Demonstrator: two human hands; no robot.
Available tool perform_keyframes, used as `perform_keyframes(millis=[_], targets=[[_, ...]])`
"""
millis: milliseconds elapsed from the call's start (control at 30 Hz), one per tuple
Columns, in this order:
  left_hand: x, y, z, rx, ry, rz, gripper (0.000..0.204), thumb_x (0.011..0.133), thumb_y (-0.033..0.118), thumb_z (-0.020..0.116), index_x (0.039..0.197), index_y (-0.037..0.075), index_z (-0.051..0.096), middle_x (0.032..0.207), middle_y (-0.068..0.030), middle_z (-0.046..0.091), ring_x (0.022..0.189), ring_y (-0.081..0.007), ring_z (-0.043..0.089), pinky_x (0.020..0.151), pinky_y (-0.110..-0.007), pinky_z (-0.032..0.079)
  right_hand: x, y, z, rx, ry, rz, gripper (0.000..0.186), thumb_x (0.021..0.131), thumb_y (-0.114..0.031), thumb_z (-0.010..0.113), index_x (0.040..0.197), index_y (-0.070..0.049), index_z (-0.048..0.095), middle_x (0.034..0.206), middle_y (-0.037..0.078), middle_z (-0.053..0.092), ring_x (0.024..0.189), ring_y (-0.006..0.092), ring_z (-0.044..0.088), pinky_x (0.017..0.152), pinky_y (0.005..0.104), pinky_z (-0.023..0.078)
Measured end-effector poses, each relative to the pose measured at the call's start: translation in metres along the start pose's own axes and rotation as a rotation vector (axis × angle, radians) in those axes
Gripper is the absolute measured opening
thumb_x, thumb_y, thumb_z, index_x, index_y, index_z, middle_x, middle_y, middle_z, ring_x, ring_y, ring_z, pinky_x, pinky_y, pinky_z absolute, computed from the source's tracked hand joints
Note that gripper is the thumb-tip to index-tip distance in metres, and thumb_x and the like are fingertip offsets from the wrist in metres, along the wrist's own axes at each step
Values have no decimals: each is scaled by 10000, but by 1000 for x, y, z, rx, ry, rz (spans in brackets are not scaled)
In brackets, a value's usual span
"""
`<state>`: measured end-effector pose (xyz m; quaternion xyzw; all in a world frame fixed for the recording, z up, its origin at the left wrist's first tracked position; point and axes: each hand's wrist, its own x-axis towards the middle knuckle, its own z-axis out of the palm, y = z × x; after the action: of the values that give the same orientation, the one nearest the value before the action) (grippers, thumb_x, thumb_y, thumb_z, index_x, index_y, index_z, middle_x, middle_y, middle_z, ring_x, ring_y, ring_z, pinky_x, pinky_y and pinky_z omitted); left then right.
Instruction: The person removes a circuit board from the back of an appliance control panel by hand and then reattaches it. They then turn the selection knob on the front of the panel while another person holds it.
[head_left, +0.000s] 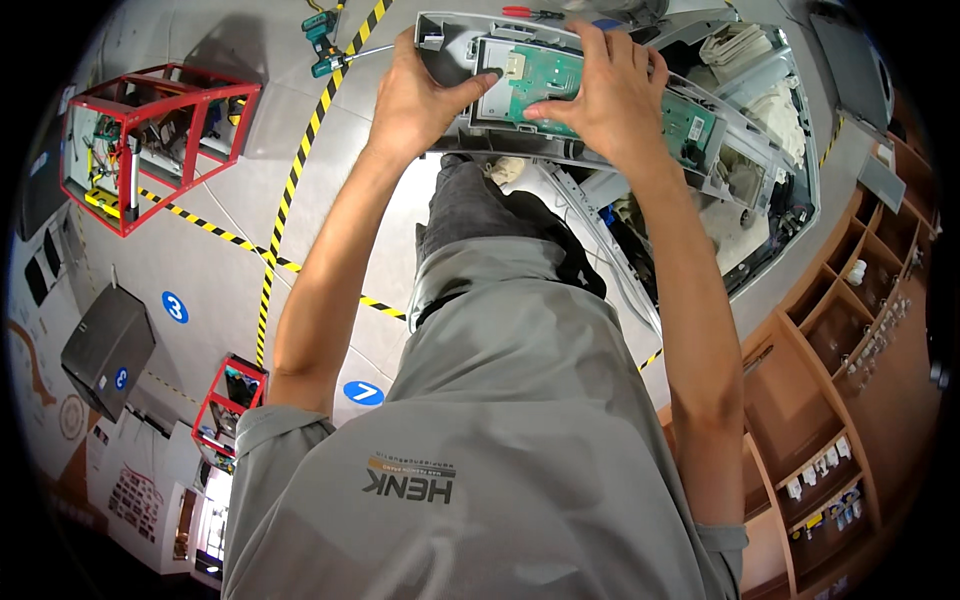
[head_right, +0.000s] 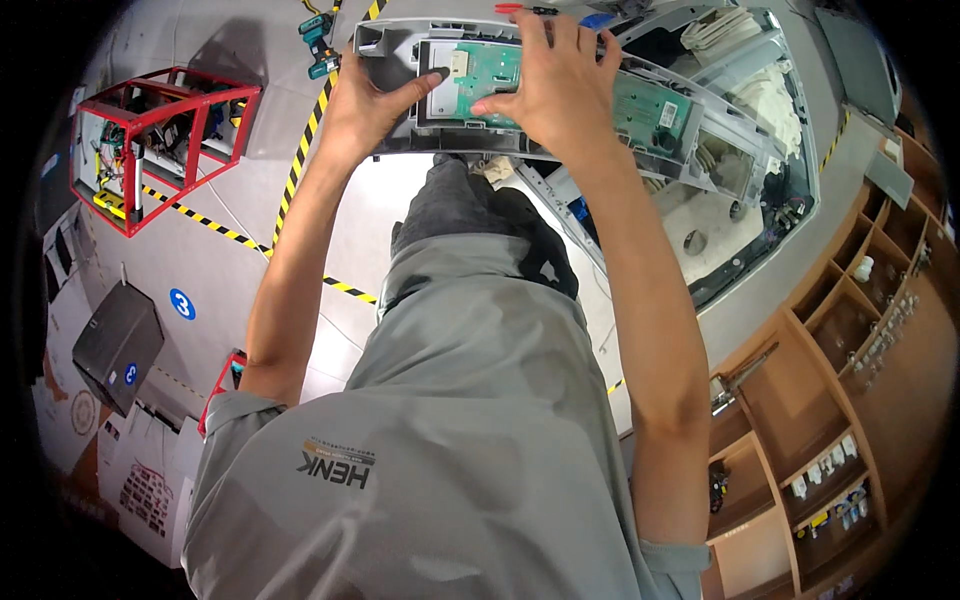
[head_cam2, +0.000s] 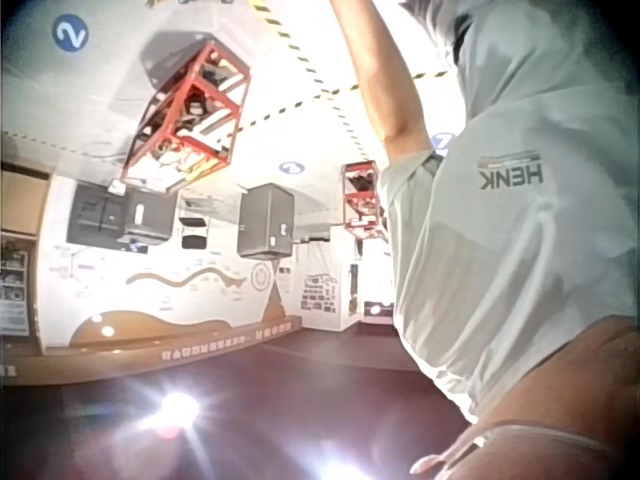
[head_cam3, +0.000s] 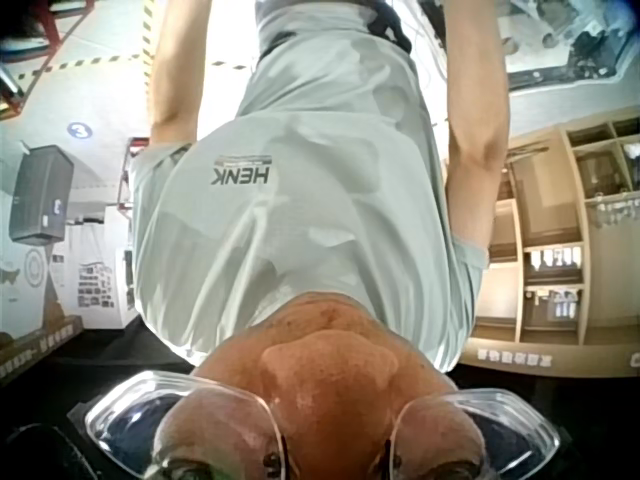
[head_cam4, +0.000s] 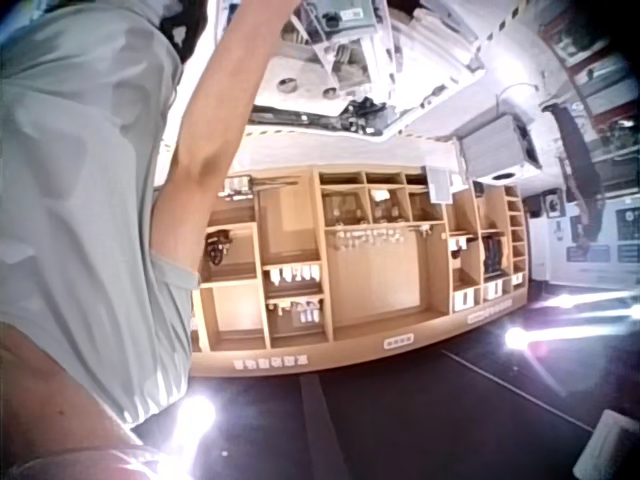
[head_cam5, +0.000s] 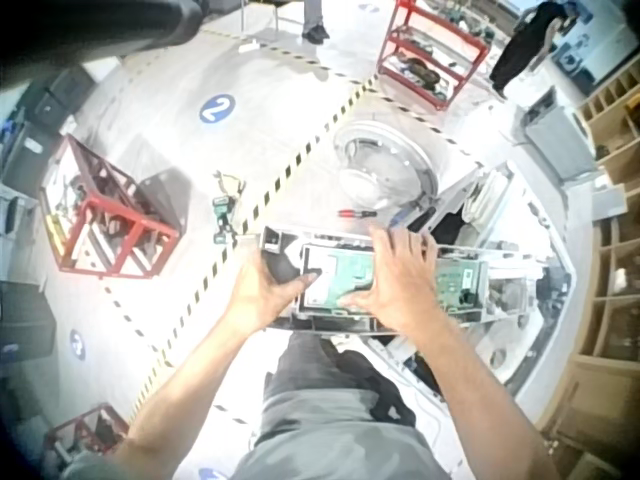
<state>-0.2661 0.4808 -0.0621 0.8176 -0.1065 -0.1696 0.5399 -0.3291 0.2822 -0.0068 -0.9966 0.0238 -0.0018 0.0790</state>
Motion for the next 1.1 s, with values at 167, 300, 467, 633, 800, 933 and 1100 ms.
perform_keyframes(millis=[167, 300, 467, 633, 800, 933, 1100], targets=[[1, 1, 0, 45, 3, 52, 784, 669, 259, 824, 1236, -57, 385, 1032, -212, 645, 946, -305, 649, 843, -358, 494, -4, 6, 12, -2, 81, -3, 935, 499, -537, 830, 1242, -95, 474, 1126, 127, 533, 1123, 308, 468, 1010, 524, 263], [-3, 0, 1, 29, 4, 55, 823, 675, 251, 816, 1284, -57, 355, 1053, -226, 638, 961, -312, 647, 848, -361, 493, -3, 6, 8, -21, 60, -9, 956, 499, -544, 827, 1257, -92, 460, 1156, 128, 513, 1130, 314, 454, 1014, 528, 258], [-5, 1, 3, -13, 15, -34, 845, 675, 256, 816, 1305, -54, 345, 1057, -227, 638, 954, -303, 650, 845, -354, 497, -4, 16, 11, 27, 64, -86, 936, 540, -547, 812, 1294, -118, 459, 1184, 134, 491, 1136, 324, 456, 1015, 545, 263], [3, -4, 2, -41, 23, 56, 793, 669, 296, 829, 1246, -34, 397, 984, -197, 657, 894, -276, 662, 797, -341, 507, -6, 46, -16, 255, 22, -61, 796, 650, -481, 775, 1307, -146, 475, 1239, 125, 474, 1156, 349, 449, 1014, 473, 339], [9, -18, 2, -44, -32, 16, 738, 682, 328, 826, 1180, -43, 429, 933, -175, 669, 839, -217, 661, 761, -306, 507, -25, 84, -22, -21, 5, -64, 762, 686, -460, 752, 1329, -174, 458, 1292, 102, 458, 1202, 330, 431, 1055, 466, 308], [10, -15, 2, -83, -58, -10, 702, 702, 287, 818, 1160, -75, 427, 972, -182, 667, 874, -206, 657, 785, -299, 506, -33, 89, -11, -23, -3, -28, 858, 638, -488, 770, 1364, -203, 412, 1324, 92, 441, 1214, 329, 419, 1047, 485, 300], [10, -15, 1, -120, -83, -56, 693, 710, 257, 815, 1163, -85, 417, 1036, -183, 648, 924, -208, 640, 805, -300, 505, -31, 82, -1, -85, 7, 13, 965, 544, -550, 794, 1357, -212, 399, 1282, 109, 463, 1204, 332, 425, 1060, 524, 246]])
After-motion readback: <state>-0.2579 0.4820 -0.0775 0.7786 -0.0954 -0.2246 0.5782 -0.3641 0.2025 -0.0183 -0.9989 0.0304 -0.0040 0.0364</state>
